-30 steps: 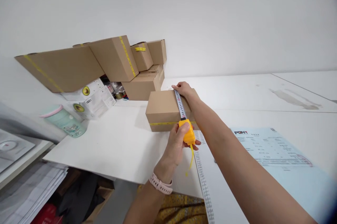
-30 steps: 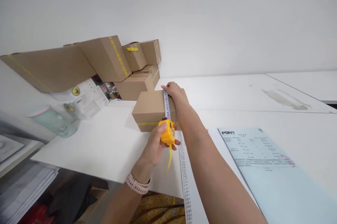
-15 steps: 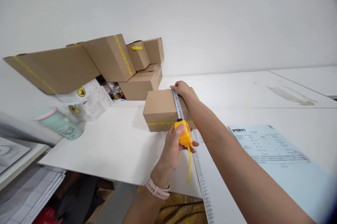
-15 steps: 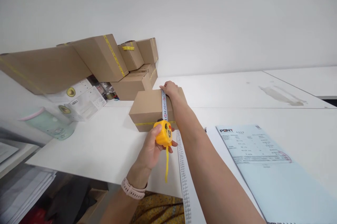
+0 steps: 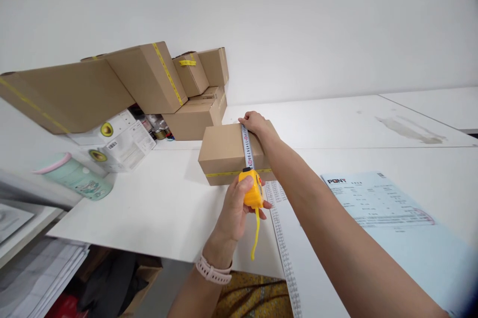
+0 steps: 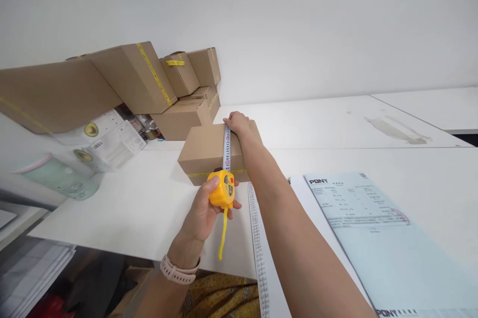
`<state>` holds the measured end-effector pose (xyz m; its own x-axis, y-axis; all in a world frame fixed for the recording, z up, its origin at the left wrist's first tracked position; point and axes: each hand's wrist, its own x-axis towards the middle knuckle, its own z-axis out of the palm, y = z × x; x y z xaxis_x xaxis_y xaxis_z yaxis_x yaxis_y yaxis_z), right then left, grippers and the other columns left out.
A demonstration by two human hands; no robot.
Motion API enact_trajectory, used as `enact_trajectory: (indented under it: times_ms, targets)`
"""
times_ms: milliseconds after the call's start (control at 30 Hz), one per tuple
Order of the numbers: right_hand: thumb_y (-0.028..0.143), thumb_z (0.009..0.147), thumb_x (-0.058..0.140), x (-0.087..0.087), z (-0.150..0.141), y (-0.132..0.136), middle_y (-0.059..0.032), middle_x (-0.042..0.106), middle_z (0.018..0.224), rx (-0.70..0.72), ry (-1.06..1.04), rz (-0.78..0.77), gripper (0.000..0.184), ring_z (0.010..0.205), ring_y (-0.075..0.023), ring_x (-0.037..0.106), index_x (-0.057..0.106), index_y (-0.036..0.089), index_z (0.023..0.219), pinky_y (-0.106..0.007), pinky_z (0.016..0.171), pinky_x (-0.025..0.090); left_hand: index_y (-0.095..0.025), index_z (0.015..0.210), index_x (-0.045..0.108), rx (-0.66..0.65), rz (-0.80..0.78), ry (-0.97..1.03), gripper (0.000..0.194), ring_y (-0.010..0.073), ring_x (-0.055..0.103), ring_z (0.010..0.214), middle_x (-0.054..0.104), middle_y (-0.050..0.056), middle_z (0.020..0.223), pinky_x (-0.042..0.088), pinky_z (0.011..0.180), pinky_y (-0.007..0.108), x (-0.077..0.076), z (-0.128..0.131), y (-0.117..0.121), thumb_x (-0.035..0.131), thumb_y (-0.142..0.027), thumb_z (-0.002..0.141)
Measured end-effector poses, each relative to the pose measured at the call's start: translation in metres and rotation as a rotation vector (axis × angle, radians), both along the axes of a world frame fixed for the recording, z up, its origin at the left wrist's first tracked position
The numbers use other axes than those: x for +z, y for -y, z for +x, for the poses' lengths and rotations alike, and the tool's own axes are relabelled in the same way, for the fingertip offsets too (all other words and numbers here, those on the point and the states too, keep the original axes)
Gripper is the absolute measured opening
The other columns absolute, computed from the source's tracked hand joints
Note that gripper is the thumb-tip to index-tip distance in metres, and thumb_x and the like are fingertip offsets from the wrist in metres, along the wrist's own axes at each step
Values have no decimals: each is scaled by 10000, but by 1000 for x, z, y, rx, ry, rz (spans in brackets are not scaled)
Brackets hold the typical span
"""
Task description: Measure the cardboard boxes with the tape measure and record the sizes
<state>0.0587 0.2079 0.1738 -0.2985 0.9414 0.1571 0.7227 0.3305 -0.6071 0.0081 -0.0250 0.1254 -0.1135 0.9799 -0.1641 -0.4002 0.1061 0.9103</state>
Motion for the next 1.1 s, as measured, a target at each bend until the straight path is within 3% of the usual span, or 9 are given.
enact_trajectory:
  times_ms: [300, 433, 567, 700, 767, 867, 967, 1100]
  targets:
    - [427, 927, 577, -12, -9, -21, -79, 716, 912, -33, -51, -35, 213, 949, -260, 633, 591, 236, 834, -406, 920, 430, -160, 1051, 613, -1, 8, 1, 573, 171, 703, 624, 649, 86, 1069, 502, 440, 236, -3, 0, -3, 712, -629, 737]
    - [577, 970, 450, -18, -8, -36, -60, 706, 942, -16, -341, -5, 393, 880, -216, 624, 575, 227, 842, -361, 871, 462, -155, 1036, 614, -11, 73, -18, 531, 178, 703, 621, 662, 104, 1074, 506, 446, 250, -3, -9, 2, 705, -598, 759]
    - [608, 977, 415, -21, 29, -40, -75, 698, 1021, -68, -610, 88, 448, 949, -186, 623, 591, 204, 897, -318, 883, 475, -198, 1141, 566, 129, 251, -145, 527, 199, 723, 657, 654, 106, 1166, 533, 452, 267, -10, -45, 19, 760, -500, 755]
    - [680, 963, 385, -41, 94, -2, -115, 685, 1146, -129, -645, 85, 555, 984, -198, 637, 632, 195, 1070, -337, 873, 509, -238, 1194, 522, 352, 302, -311, 580, 183, 725, 656, 638, 19, 1013, 562, 482, 258, -31, -99, 22, 796, -429, 720]
    - [694, 957, 387, -57, 118, 28, -125, 662, 1224, -105, -568, -8, 599, 944, -203, 650, 620, 205, 1214, -343, 830, 538, -224, 1154, 527, 361, 262, -337, 557, 168, 716, 627, 624, -3, 963, 555, 470, 247, -43, -120, 15, 788, -422, 703]
    - [684, 970, 361, -75, 131, 68, -126, 549, 1431, 54, -485, -171, 658, 945, -201, 656, 461, 280, 1479, -343, 770, 584, -191, 1053, 538, 303, 215, -278, 513, 159, 700, 574, 627, -5, 917, 522, 427, 231, -53, -135, 0, 771, -446, 673]
    - [658, 962, 410, -74, 127, 86, -115, 456, 1528, 122, -501, -179, 680, 1049, -222, 624, 370, 317, 1549, -374, 818, 609, -165, 1006, 562, 275, 245, -223, 497, 141, 666, 516, 652, 24, 909, 466, 367, 213, -42, -140, -9, 763, -462, 662]
    - [682, 804, 662, -46, 125, 87, -137, 399, 1541, 105, -445, -39, 846, 1118, -272, 591, 405, 310, 1519, -443, 917, 584, -155, 1004, 590, 262, 356, -214, 476, 113, 643, 504, 697, 92, 1082, 436, 333, 208, -5, -145, -11, 755, -455, 673]
